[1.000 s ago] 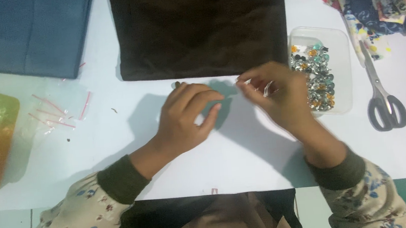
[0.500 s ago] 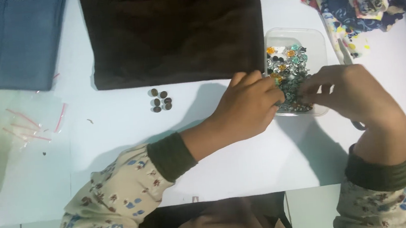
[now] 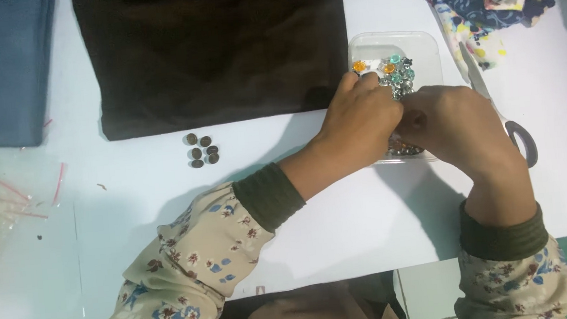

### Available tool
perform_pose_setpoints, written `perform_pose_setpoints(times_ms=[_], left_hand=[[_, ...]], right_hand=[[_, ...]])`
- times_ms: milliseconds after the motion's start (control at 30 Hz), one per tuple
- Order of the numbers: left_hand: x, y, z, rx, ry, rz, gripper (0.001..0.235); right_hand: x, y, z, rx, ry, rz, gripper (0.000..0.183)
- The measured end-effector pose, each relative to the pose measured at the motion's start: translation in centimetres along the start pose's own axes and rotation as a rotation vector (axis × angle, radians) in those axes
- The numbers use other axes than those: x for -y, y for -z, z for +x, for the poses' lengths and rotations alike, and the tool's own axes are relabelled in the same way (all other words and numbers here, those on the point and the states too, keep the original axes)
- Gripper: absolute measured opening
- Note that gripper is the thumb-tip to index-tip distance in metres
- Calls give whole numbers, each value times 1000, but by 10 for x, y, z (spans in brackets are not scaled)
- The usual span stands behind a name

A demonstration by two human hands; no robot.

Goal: Sorting and packaging small decorative beads and buttons into plastic bags

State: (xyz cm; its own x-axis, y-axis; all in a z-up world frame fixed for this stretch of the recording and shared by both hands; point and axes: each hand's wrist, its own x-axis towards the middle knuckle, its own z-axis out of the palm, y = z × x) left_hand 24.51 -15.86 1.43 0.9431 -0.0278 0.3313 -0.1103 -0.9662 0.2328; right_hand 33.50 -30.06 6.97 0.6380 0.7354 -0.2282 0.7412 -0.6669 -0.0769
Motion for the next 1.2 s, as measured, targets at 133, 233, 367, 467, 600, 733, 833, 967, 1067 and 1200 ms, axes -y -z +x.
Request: perform_pose_setpoints(times_ms=[133, 233, 367, 467, 600, 733, 833, 967, 1067, 1200], left_hand=[[2, 3, 1, 21, 32, -27, 16], [3, 4, 0, -48, 29, -61, 16], [3, 5, 1, -88, 55, -109, 19], [3, 3, 2, -45, 39, -112, 18], [3, -10, 4, -73, -8, -20, 18], [-2, -10, 9, 76, 53, -72, 22], [-5, -16, 13, 67, 59, -17, 21], [-5, -21, 14, 37, 24, 20, 23], [-5, -14, 13, -11, 21, -30, 12], [-2, 11, 5, -263, -11, -160, 10]], right_hand=[[-2, -2, 1, -12, 4, 25, 10], [-11, -8, 4, -87, 103, -11, 14], [-15, 8, -2, -202, 265, 190, 21], [-14, 20, -9, -221, 245, 354, 18], [-17, 20, -11, -297, 243, 607, 27], [-3, 30, -19, -338, 250, 794, 22], [-4, 28, -18, -320, 180, 1031, 19], [-16, 18, -13, -277, 115, 1297, 19], [-15, 17, -11, -265, 132, 1363, 16], [-8, 13, -10, -325, 119, 1373, 18]])
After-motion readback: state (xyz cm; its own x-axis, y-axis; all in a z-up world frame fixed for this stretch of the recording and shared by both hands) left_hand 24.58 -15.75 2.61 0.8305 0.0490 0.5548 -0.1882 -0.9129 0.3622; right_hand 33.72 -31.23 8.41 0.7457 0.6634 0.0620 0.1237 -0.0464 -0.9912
